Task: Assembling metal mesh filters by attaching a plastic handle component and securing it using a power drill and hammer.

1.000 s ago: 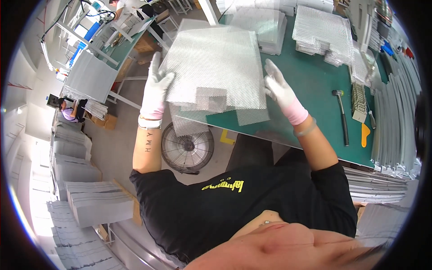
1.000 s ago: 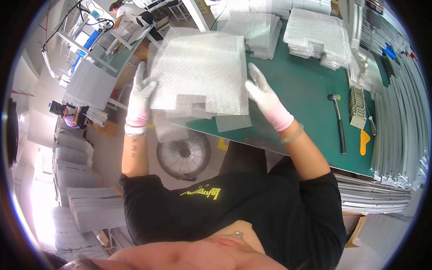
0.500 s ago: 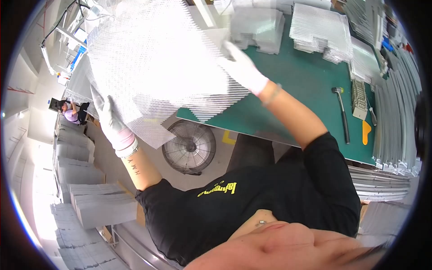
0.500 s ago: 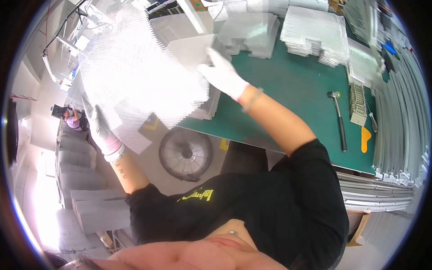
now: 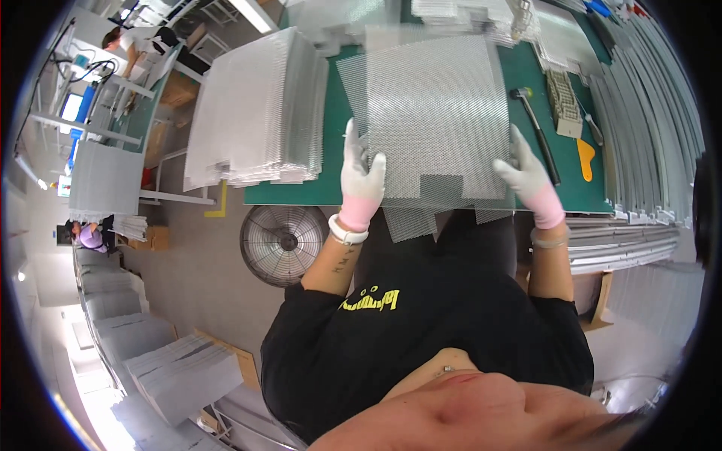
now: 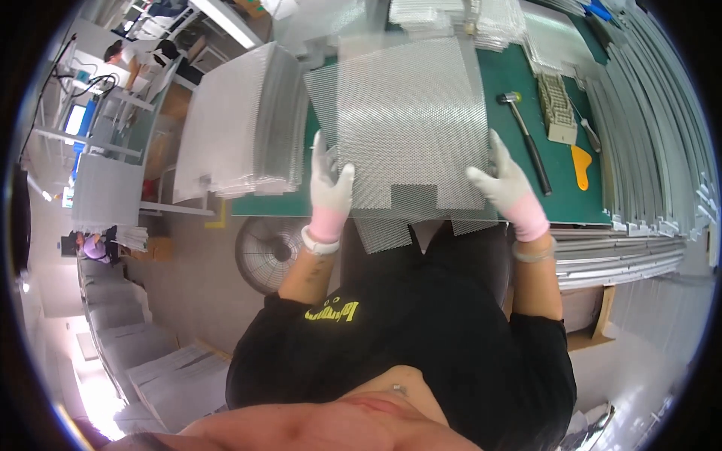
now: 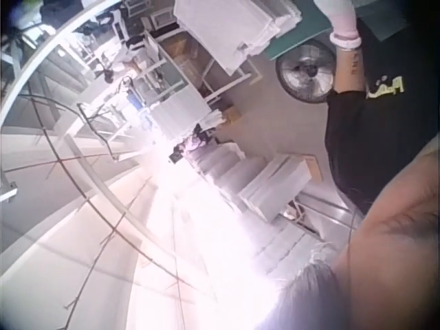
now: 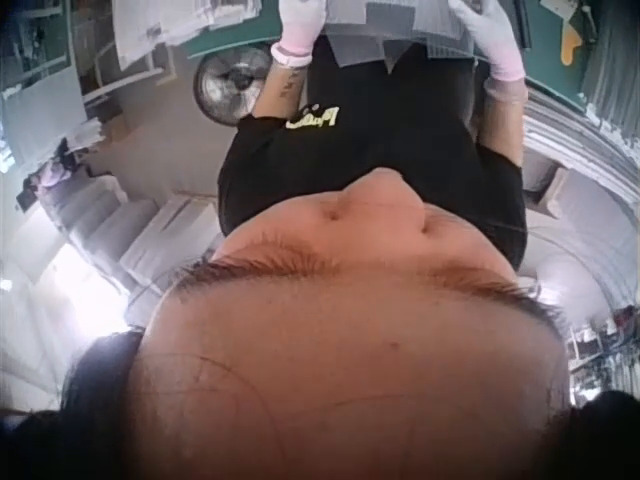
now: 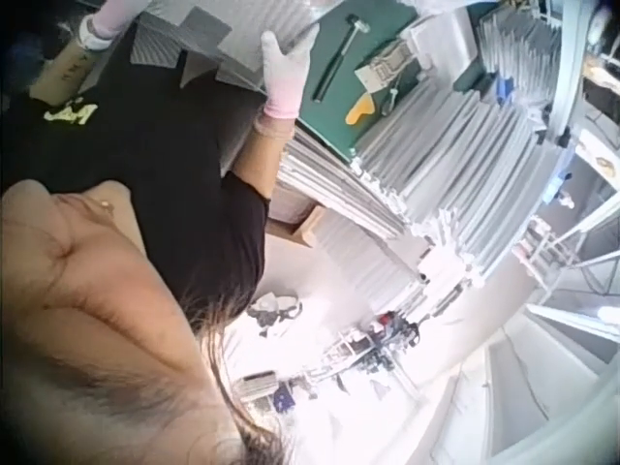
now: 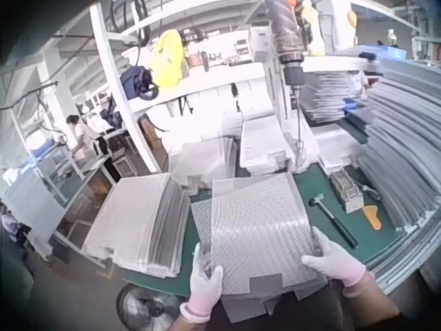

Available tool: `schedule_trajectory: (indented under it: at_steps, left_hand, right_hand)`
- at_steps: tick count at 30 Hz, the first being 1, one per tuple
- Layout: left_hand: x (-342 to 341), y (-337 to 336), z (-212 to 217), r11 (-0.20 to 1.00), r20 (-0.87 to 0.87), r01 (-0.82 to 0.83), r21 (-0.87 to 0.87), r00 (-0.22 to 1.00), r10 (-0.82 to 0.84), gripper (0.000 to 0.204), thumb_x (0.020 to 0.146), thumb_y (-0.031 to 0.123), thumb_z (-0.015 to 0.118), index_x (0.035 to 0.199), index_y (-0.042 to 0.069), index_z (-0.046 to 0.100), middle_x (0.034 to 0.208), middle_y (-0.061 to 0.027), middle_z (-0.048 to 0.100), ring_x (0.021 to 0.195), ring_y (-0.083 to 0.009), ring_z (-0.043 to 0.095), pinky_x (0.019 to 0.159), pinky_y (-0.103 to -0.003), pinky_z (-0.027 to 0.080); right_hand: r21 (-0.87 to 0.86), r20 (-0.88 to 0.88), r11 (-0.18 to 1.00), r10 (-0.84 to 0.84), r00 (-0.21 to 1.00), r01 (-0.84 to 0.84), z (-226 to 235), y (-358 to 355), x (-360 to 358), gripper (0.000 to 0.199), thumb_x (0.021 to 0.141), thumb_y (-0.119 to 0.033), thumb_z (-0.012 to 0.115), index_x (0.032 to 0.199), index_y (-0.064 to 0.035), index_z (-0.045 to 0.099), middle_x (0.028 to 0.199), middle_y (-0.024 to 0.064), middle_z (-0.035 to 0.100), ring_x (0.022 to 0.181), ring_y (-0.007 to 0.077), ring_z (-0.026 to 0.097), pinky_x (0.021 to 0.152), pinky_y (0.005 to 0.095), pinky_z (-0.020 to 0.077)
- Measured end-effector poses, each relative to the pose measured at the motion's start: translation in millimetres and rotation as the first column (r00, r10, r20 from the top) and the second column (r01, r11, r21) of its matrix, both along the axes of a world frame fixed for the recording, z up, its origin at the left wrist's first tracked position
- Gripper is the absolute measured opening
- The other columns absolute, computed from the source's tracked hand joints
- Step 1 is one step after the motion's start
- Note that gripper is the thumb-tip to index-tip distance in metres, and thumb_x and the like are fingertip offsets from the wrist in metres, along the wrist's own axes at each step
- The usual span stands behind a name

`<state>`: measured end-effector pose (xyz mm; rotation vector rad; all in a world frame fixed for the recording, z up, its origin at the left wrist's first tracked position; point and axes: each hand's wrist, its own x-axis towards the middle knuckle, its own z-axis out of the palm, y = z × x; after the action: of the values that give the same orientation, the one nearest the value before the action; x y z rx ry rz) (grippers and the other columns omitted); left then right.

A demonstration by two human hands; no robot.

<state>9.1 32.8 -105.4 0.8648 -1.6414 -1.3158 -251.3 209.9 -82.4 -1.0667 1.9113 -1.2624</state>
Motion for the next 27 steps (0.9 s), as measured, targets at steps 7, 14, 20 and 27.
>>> schedule_trajectory:
  at_steps: [7,14,20,27]
  left_hand:
    - [-32.0,-20.8,-23.6,0.923,0.398,0.116,-0.367,0.917,0.043,0.080,0.091,0.008,0.065,0.159,0.001,0.024,0.135,-0.0263,0.059,0.119,-0.0288,0.062,0.100,-0.035,0.050]
    - [-31.2,-36.9,-6.7,0.939,-0.324,0.272,0.211,0.926,-0.196,0.081,0.096,-0.004,0.055,0.162,0.007,0.011,0.118,-0.0174,0.068,0.089,-0.0125,0.066,0.081,-0.024,0.054]
    - [-62.7,-62.0,-6.8,0.956,0.309,0.172,-0.239,0.946,-0.093,0.068,0.091,0.016,0.069,0.151,-0.001,0.041,0.127,-0.0166,0.061,0.101,-0.0202,0.064,0.088,-0.031,0.054]
    - [-94.8,-87.2,-43.7,0.816,0.603,0.268,-0.513,0.789,0.120,0.073,0.084,0.033,0.074,0.144,-0.001,0.048,0.129,-0.0234,0.057,0.121,-0.0378,0.056,0.105,-0.042,0.046]
  right_hand:
    - [0.101,-0.460,0.995,0.024,0.888,0.025,-56.3,-6.3,-7.5,0.089,0.086,-0.034,0.074,0.155,0.0016,0.031,0.152,0.0317,0.038,0.145,0.0422,0.035,0.120,0.0424,0.0312]
    - [0.029,0.073,0.997,-0.074,0.995,0.072,-12.3,7.2,1.4,0.089,0.085,-0.019,0.076,0.159,-0.0063,0.028,0.137,0.0247,0.057,0.116,0.0318,0.064,0.101,0.0358,0.0496]
    - [0.056,-0.093,0.986,-0.153,0.984,0.159,-23.7,-13.3,-3.4,0.087,0.084,-0.017,0.075,0.157,-0.0039,0.029,0.135,0.0224,0.060,0.112,0.0286,0.067,0.099,0.0335,0.0507]
    - [0.014,-0.406,0.982,-0.165,0.899,0.187,-62.9,-39.4,-26.5,0.089,0.084,-0.020,0.078,0.156,0.0002,0.030,0.149,0.0270,0.049,0.137,0.0359,0.050,0.113,0.0377,0.0401]
